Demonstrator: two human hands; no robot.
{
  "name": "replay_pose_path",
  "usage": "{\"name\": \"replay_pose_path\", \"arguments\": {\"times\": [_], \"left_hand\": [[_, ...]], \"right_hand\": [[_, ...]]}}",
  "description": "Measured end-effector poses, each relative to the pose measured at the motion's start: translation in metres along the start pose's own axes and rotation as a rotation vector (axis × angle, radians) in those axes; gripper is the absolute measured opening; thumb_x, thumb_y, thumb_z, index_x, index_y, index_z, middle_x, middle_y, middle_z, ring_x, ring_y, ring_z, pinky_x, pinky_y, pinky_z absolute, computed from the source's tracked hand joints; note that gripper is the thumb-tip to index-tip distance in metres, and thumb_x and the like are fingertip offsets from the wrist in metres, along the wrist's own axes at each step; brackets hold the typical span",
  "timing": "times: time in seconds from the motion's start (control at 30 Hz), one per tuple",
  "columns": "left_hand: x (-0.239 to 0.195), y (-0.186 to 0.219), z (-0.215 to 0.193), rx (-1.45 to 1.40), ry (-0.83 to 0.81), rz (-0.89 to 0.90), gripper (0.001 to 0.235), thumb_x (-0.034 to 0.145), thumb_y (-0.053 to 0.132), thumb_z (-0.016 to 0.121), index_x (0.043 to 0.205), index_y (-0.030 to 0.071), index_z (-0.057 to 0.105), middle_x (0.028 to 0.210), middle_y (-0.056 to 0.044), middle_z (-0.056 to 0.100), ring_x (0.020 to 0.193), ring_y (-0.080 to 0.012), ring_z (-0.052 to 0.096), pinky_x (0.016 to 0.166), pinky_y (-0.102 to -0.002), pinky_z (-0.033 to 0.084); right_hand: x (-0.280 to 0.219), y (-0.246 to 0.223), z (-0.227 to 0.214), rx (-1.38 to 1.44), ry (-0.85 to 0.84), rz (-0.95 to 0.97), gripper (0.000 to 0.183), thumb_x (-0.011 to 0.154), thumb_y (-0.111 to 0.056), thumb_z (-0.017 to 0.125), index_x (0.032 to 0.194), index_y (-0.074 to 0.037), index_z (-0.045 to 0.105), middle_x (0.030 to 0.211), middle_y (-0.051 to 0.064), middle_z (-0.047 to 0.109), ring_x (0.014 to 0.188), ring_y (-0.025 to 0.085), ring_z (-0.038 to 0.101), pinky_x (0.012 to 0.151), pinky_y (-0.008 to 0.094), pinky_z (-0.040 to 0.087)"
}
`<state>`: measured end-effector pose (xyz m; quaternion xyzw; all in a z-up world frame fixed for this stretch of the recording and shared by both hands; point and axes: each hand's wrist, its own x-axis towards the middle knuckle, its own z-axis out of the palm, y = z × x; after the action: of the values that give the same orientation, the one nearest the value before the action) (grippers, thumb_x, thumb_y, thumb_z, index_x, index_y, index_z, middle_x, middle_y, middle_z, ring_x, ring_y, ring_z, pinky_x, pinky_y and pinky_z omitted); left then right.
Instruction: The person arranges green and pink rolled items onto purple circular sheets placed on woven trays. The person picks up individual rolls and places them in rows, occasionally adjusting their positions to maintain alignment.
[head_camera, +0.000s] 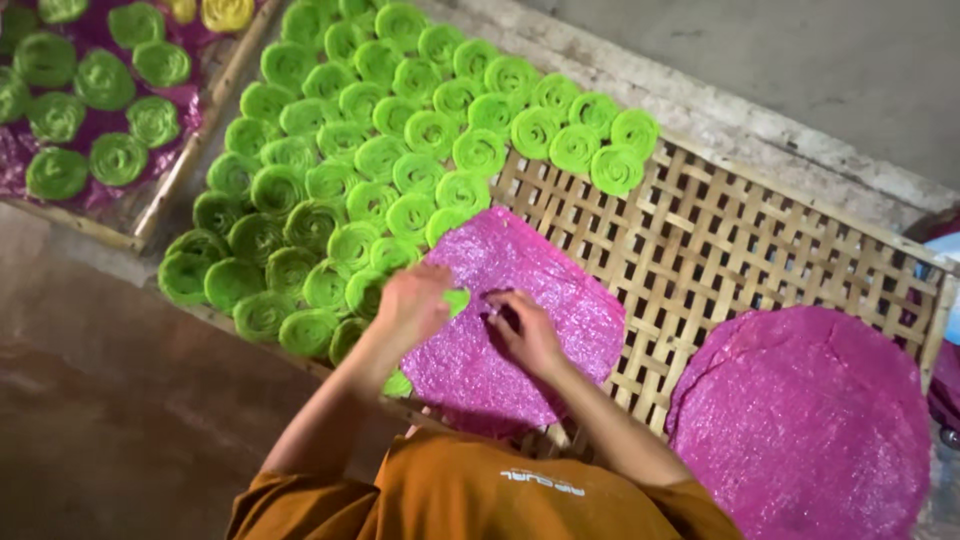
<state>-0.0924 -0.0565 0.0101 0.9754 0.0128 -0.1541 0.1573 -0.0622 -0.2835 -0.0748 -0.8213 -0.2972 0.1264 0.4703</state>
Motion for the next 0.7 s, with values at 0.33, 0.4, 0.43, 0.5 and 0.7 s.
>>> {"name": "replay_pose_path", "arguments": {"times": [0.33, 0.4, 0.43, 0.5, 0.7], "left_hand": [[-0.020, 0.090, 0.012, -0.644, 0.293, 0.199, 0.032, 0.089, 0.029, 0.073, 0.111, 0.009, 0.064, 0.107, -0.012, 0.071, 0.088, -0.0328, 0.073, 0.070, -0.044, 0.058], [-0.016, 0.094, 0.015, -0.642, 0.267, 0.186, 0.028, 0.089, 0.026, 0.072, 0.112, 0.010, 0.066, 0.109, -0.010, 0.071, 0.088, -0.0318, 0.073, 0.071, -0.043, 0.058], [-0.015, 0.094, 0.017, -0.612, 0.230, 0.183, 0.028, 0.089, 0.026, 0.072, 0.112, 0.011, 0.067, 0.110, -0.010, 0.071, 0.087, -0.0321, 0.073, 0.071, -0.043, 0.057], [-0.014, 0.092, 0.021, -0.603, 0.195, 0.192, 0.028, 0.089, 0.024, 0.072, 0.113, 0.011, 0.068, 0.110, -0.009, 0.071, 0.087, -0.0311, 0.073, 0.071, -0.042, 0.057], [-0.016, 0.077, 0.029, -0.648, 0.246, 0.161, 0.024, 0.089, 0.021, 0.072, 0.110, 0.011, 0.069, 0.105, -0.009, 0.073, 0.087, -0.0266, 0.075, 0.070, -0.039, 0.059]], "right_hand": [[-0.017, 0.053, -0.075, 1.016, 0.022, 0.815, 0.044, 0.096, -0.010, 0.059, 0.140, -0.003, 0.058, 0.117, 0.014, 0.070, 0.090, 0.021, 0.067, 0.072, 0.032, 0.058], [0.008, 0.080, -0.118, 1.092, 0.272, 0.812, 0.048, 0.093, -0.004, 0.057, 0.141, -0.003, 0.054, 0.126, 0.014, 0.067, 0.102, 0.023, 0.071, 0.085, 0.035, 0.062], [0.023, 0.095, -0.141, 1.187, 0.435, 0.733, 0.049, 0.093, 0.000, 0.056, 0.141, 0.001, 0.053, 0.133, 0.014, 0.067, 0.108, 0.024, 0.072, 0.090, 0.036, 0.060], [0.055, 0.127, -0.189, 1.077, 0.712, 0.720, 0.044, 0.098, 0.004, 0.060, 0.141, 0.009, 0.050, 0.138, 0.024, 0.062, 0.113, 0.031, 0.070, 0.100, 0.042, 0.061], [0.146, 0.219, -0.257, 1.026, 0.692, 0.351, 0.038, 0.092, 0.008, 0.059, 0.130, 0.006, 0.063, 0.119, 0.016, 0.071, 0.103, 0.028, 0.071, 0.087, 0.042, 0.062]]}}
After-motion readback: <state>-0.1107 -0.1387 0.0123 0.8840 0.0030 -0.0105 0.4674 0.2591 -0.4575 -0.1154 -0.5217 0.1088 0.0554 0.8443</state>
